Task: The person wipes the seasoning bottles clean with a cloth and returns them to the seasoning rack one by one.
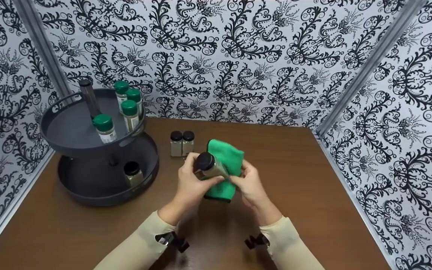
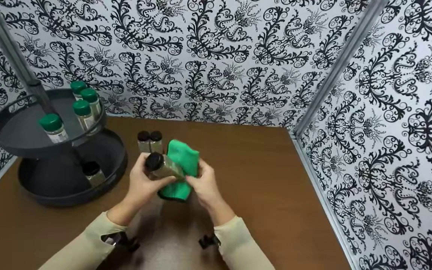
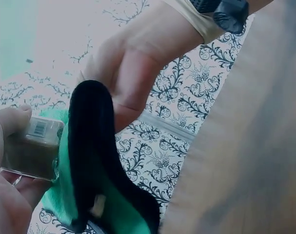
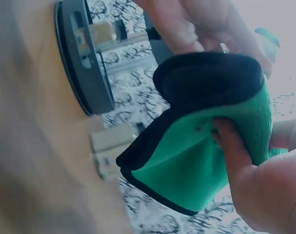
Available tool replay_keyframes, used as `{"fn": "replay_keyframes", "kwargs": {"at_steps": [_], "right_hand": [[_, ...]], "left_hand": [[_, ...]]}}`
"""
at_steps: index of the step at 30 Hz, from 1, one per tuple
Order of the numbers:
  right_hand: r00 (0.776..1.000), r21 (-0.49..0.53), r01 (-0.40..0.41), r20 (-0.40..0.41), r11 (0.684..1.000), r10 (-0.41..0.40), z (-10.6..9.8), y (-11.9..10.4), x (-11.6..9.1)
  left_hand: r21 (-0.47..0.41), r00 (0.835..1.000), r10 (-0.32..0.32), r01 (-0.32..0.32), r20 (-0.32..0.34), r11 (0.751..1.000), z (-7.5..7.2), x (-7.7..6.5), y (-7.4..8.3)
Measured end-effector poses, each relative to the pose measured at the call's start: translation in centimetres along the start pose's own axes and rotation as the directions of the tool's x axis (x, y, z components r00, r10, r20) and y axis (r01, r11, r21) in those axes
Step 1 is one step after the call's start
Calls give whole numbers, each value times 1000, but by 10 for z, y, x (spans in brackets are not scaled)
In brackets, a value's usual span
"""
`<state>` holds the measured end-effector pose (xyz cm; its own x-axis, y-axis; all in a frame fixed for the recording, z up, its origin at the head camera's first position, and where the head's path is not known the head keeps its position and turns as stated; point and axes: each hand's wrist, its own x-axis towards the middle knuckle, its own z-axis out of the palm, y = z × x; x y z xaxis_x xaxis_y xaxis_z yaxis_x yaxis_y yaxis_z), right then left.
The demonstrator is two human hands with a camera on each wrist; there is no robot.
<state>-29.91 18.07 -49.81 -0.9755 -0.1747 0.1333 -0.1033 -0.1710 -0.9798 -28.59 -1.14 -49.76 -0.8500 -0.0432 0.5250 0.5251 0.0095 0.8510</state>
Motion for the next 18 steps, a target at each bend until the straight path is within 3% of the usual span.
{"fn": "replay_keyframes", "kwargs": {"at_steps": [4,9,15,18], "right_hand": [[996,-57,-43,71,997,47,2,6,-1],[992,-18,-98,81,995,99,2,5,-1],[992,44,-33,-122,998,39,10,-1,-1],[986,-36,-6,-165,999,0,15,4,-3]], "left_hand": [[42,1000,19,-19,4,999,0,-1,-2],[43,1000,23,-24,18,999,-1,-1,-4],[30,1000,30,-30,5,999,-5,3,-5],[24,999,43,-43,-7,999,-5,4,-4]]}}
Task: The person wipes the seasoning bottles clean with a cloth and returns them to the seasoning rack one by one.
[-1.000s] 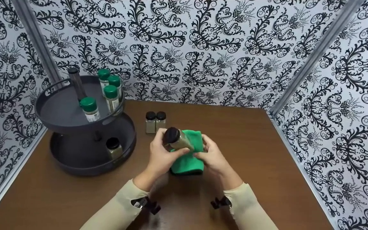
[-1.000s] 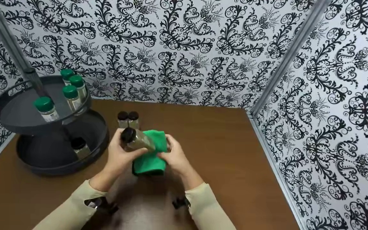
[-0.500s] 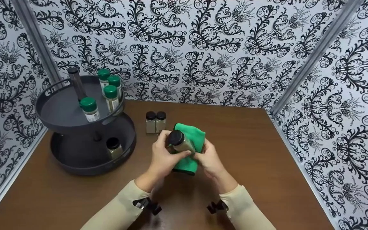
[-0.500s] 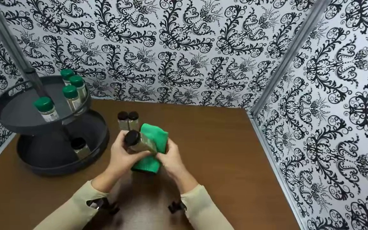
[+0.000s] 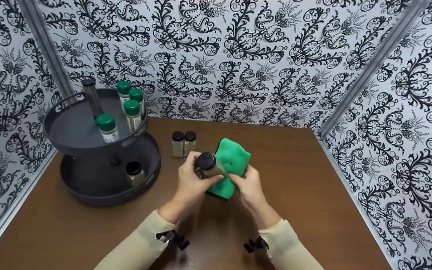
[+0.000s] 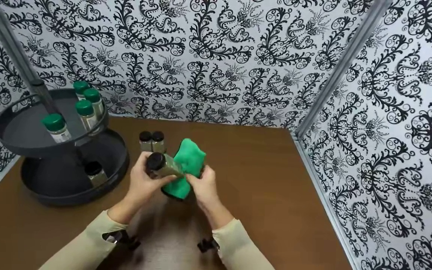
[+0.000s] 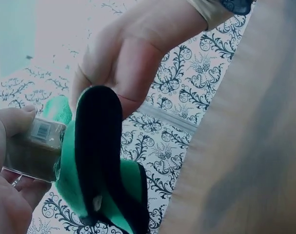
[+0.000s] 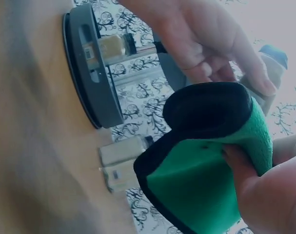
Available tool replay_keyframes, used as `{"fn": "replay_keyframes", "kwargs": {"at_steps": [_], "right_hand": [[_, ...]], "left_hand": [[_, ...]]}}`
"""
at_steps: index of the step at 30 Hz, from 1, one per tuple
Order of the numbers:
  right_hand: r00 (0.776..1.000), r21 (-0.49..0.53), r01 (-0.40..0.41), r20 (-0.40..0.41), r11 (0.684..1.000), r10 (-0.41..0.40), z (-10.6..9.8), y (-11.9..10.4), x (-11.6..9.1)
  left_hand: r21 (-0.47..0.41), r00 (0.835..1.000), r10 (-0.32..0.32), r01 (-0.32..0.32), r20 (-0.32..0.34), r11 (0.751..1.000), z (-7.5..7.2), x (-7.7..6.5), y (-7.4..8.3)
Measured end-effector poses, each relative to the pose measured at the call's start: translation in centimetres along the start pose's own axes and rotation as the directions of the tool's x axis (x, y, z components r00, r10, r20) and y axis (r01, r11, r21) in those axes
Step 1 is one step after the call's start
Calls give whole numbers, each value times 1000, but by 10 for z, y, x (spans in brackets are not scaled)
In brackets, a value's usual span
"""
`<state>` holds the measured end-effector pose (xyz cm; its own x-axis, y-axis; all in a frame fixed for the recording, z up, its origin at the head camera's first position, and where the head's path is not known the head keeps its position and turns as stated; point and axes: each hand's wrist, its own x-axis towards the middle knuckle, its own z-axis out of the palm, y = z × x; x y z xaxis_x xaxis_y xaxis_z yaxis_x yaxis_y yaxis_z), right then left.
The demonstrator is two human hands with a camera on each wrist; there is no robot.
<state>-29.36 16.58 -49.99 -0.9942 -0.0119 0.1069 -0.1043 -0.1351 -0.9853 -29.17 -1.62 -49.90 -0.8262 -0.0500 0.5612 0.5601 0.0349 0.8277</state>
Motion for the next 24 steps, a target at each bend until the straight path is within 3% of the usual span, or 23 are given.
{"fn": "replay_keyframes", "kwargs": {"at_steps": [4,6,9,11,13,15,20,24], "right_hand": [[996,-66,-6,89,998,12,10,12,-6],[996,-55,-21,83,998,26,11,13,-7],[999,22,9,-53,1000,-7,9,8,-5],[987,64,59,-156,996,-49,8,4,-4],[978,98,91,-199,991,-70,8,3,-5],[982,124,87,-177,988,-64,11,6,-6],[1000,109,-2,-30,994,5,15,14,-8],[999,93,9,-50,996,-5,6,8,-3]], "left_hand": [[17,1000,24,-24,-10,1000,-2,1,3],[27,1000,28,-28,-8,999,-3,1,4],[29,1000,29,-28,-9,999,-4,2,5],[36,1000,29,-28,-11,999,-3,2,5],[34,999,31,-31,-11,999,-3,2,5],[29,999,32,-32,-12,999,-4,2,5],[28,1000,20,-20,-7,999,-6,4,4],[35,1000,-1,1,5,999,-8,5,3]]}}
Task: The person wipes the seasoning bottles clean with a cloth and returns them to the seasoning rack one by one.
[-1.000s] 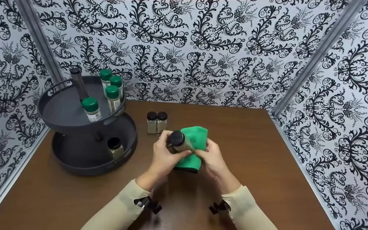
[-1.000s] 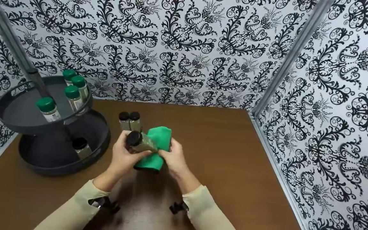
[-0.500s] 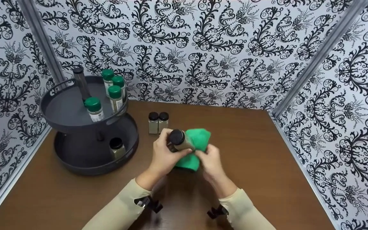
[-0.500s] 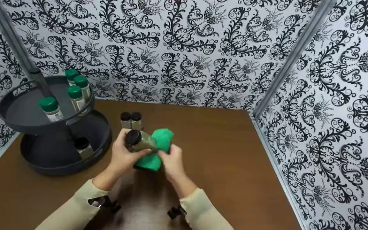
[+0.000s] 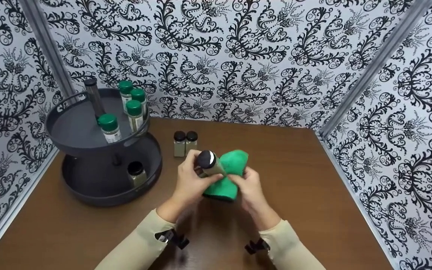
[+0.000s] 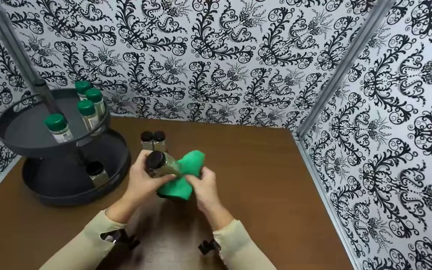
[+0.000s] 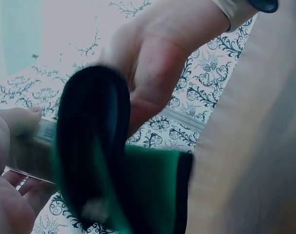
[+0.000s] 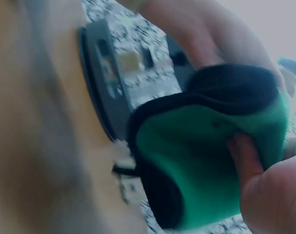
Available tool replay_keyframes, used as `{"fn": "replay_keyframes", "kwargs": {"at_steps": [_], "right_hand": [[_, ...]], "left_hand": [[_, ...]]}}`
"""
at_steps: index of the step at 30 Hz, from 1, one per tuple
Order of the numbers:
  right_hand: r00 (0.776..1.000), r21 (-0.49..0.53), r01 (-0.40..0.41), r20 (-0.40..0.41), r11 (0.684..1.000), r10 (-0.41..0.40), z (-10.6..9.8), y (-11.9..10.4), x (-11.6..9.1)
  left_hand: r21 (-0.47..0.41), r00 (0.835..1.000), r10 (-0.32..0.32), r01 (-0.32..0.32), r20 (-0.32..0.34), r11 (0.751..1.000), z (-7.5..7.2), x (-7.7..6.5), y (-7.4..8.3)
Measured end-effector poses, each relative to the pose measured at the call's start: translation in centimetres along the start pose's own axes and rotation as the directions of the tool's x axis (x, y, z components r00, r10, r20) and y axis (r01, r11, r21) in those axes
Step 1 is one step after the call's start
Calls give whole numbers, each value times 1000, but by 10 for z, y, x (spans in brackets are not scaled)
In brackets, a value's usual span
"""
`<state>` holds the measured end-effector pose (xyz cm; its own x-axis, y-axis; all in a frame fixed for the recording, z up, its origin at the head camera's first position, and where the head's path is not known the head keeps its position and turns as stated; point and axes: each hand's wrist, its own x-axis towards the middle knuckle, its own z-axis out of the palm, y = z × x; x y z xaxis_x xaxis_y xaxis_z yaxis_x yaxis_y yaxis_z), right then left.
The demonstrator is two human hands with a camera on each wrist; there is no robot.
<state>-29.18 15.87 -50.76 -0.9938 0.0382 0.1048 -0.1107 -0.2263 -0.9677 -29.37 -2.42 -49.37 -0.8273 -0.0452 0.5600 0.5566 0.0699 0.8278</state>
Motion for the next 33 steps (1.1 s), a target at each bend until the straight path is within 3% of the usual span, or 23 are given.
{"fn": "replay_keyframes", "kwargs": {"at_steps": [3,9,11,15,17,20,24,26,29,33], "right_hand": [[1000,12,8,-11,1000,-8,-2,-3,1],[991,-74,-43,119,996,52,6,2,-4],[995,-79,-38,90,996,45,6,1,-4],[999,-40,11,-53,999,-13,3,-4,-2],[997,-42,25,-68,999,-28,3,-4,-3],[1000,-62,-7,27,998,9,6,2,-7],[987,-63,-65,143,996,74,7,8,-11],[990,-12,-76,119,997,76,4,6,-10],[999,60,-31,17,998,30,0,-2,-6],[999,57,0,-52,998,2,1,-5,-5]], "left_hand": [[-8,1000,-9,9,3,1000,-1,0,-1],[10,1000,11,-11,-17,1000,-3,-1,-2],[16,1000,12,-12,-22,1000,-3,-1,-3],[14,1000,5,-5,-27,1000,-2,-1,-6],[0,999,8,-8,-36,1000,-2,-1,-7],[6,998,17,-17,-55,1000,-3,-1,-8],[6,999,23,-23,-43,1000,-3,0,-8],[-14,999,19,-19,-30,1000,-1,1,-8],[-48,1000,14,-15,-20,999,0,0,-7],[-65,1000,14,-15,-19,998,1,-1,-7]]}}
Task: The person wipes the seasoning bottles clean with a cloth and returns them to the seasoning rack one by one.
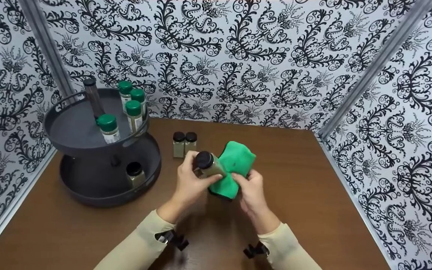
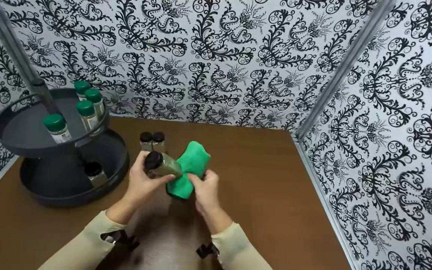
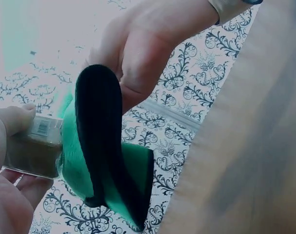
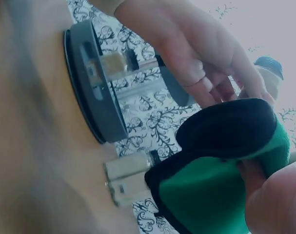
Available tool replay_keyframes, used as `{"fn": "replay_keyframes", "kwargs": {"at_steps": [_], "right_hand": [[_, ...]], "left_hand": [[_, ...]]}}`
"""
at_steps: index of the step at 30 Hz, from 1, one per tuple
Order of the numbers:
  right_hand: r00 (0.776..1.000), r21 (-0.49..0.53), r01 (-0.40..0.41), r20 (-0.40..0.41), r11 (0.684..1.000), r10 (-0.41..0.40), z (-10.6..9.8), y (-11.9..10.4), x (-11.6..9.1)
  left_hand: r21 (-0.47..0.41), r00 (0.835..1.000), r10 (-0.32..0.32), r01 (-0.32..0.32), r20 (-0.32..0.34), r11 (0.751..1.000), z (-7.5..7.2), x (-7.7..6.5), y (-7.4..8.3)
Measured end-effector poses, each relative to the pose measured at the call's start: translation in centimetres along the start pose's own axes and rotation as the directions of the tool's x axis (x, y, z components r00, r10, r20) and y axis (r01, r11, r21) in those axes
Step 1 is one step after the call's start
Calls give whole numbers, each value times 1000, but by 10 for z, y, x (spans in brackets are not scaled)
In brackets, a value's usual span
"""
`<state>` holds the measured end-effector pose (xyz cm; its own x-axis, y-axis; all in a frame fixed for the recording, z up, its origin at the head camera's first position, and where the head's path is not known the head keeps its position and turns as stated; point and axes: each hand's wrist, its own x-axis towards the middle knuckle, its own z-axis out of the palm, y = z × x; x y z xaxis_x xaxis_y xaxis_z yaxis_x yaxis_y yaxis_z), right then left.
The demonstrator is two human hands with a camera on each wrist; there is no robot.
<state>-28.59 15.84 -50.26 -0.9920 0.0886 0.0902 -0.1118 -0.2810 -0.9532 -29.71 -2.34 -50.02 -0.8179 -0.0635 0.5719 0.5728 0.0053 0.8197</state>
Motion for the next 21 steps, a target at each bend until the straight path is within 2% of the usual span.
{"fn": "replay_keyframes", "kwargs": {"at_steps": [3,7,9,11,14,16,18,21], "right_hand": [[997,-16,-42,64,999,43,5,7,-4],[981,-1,-110,162,994,109,7,10,-8],[981,19,-120,154,993,116,4,6,-8],[990,51,-102,100,993,97,1,1,-5],[1000,86,-24,0,996,24,-1,-2,-1],[1000,71,7,-28,997,-5,0,-1,-1],[1000,35,-6,12,999,6,2,4,-2],[992,-41,-61,108,997,66,6,10,-7]], "left_hand": [[9,1000,-4,4,-6,1000,-1,0,0],[31,1000,0,1,-19,1000,-1,0,2],[34,1000,6,-5,-25,999,-1,0,3],[34,1000,11,-10,-29,999,0,-1,2],[21,999,9,-9,-31,1000,0,-1,0],[10,999,10,-9,-31,1000,1,0,-2],[10,999,12,-11,-39,1000,0,1,-2],[5,999,15,-15,-50,1000,-1,0,-2]]}}
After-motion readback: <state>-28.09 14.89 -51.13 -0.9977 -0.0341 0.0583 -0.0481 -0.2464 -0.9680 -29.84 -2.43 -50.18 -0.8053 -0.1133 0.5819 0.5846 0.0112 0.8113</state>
